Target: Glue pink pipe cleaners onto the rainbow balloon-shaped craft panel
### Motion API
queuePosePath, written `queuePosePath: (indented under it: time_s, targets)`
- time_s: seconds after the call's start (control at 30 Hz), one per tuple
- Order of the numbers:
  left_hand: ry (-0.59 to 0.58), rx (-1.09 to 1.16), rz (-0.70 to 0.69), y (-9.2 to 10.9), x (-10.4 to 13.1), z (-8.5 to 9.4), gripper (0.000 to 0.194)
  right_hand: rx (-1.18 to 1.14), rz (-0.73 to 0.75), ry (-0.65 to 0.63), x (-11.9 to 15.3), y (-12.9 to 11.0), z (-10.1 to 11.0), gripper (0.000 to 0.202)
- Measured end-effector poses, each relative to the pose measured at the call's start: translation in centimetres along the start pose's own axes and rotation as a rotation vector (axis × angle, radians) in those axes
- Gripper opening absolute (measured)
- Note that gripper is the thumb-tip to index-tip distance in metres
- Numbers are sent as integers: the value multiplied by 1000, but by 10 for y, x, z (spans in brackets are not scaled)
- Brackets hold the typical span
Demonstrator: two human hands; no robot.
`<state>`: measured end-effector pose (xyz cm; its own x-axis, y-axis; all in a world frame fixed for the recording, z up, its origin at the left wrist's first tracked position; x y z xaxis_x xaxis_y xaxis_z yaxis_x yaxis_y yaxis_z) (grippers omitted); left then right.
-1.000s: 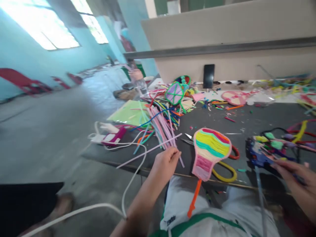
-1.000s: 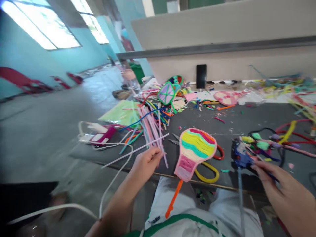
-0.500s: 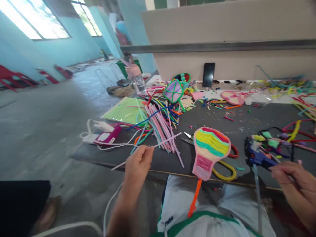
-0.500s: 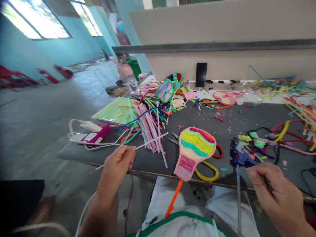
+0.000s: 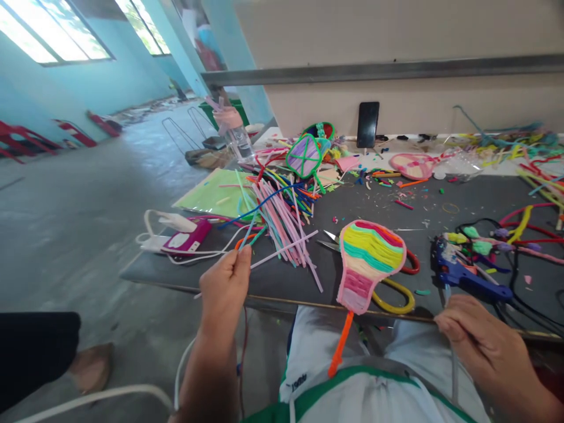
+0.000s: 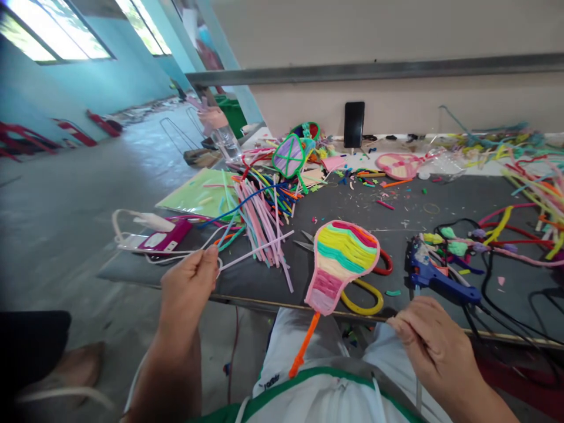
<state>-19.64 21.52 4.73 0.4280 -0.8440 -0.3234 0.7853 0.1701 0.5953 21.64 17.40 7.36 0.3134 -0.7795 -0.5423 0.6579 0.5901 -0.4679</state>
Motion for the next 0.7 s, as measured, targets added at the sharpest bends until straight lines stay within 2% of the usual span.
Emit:
queuePosePath:
  time_s: [0.13,0.23,0.3,0.4,0.5,0.63,0.7]
  targets:
    - [64,-149,-3,-3,-7,10,38,0,66,-43,8,-4,-4,15]
    - [49,-229,-7,-5,-14,13,28,32,90,-52,22,-2,-7,20]
    - [23,-214,1,-8,-19,11,21,35,98,-52,32,4,-10,28]
    - [-17,-118,-3,-11,-25,3,10,-6,114,-122,45,15,-20,44]
    - [-67,-15,14,-11,-30,-7,8,0,149,-177,55,22,-27,54]
    - [-66,-100,-37,5,-31,-12,16,10,87,-141,56,25,-25,47]
    - [-20,-183,-96,16,-31,-8,23,22,-35,-56,53,30,-18,34]
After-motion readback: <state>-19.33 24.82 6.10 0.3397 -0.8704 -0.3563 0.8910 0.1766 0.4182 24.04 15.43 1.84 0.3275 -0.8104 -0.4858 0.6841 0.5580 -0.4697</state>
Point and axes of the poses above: each hand's wrist, its own x-axis away from the middle knuckle, its own z-axis out of the back of the hand, y = z × x, the point moved 10 cm from there along -x, towards the middle knuckle, and after that the axes turned 1 degree about -y, right-handed, at the moved point
